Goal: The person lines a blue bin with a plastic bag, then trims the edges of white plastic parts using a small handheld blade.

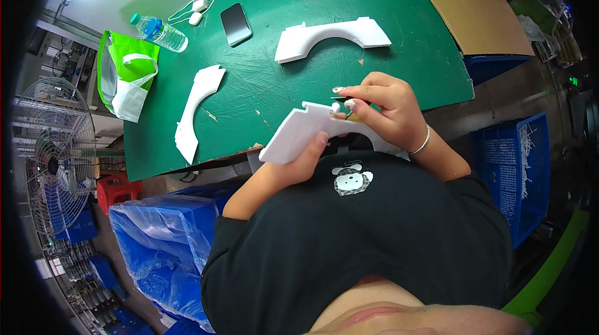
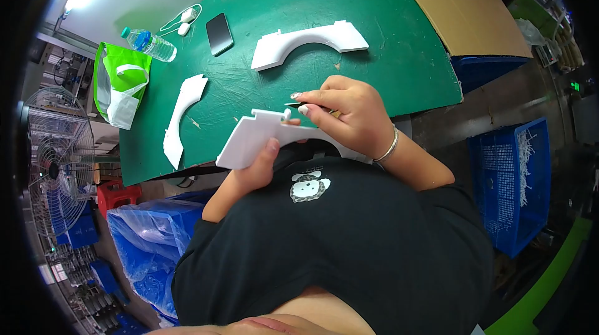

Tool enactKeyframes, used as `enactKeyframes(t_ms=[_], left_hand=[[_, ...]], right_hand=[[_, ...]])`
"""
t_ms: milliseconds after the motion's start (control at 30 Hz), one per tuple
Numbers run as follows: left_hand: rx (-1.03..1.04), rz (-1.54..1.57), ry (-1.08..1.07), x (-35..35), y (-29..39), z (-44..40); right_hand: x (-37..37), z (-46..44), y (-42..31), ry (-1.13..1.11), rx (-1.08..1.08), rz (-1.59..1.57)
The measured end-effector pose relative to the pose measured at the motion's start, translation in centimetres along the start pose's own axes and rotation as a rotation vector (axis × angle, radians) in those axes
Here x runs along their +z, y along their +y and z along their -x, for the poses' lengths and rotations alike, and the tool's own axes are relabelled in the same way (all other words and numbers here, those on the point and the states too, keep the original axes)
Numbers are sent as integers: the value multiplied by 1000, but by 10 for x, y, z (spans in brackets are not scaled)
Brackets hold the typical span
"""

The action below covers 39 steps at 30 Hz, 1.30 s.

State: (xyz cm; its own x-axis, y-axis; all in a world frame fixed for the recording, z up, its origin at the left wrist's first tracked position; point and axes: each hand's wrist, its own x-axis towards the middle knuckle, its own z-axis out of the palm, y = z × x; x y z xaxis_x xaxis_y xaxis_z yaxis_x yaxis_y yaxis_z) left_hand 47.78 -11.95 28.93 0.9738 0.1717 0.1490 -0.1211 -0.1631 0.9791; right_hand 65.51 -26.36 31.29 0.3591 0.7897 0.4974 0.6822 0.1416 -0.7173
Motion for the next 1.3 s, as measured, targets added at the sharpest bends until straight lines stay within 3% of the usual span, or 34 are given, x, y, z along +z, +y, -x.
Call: enactKeyframes(t_ms=[100, 233, 600, 767, 933, 1300], left_hand=[[156, -242, -78, -6, 2, -2], [30, -42, -49, -4, -2, 0], [8, -78, -73, -7, -8, 0], [148, -197, -121, -8, 2, -6], [138, -74, -73, -7, -6, -4], [117, -88, -80, -8, -6, -6]], right_hand=[[-5, 0, 3, -29, 45, -17], [-12, 2, 4, -86, 73, -320], [-12, 2, 6, -210, 65, -305], [-10, 2, 6, -181, 89, -192], [-14, 3, 9, -235, 159, -451], [-10, 3, 11, -275, 115, -494]])
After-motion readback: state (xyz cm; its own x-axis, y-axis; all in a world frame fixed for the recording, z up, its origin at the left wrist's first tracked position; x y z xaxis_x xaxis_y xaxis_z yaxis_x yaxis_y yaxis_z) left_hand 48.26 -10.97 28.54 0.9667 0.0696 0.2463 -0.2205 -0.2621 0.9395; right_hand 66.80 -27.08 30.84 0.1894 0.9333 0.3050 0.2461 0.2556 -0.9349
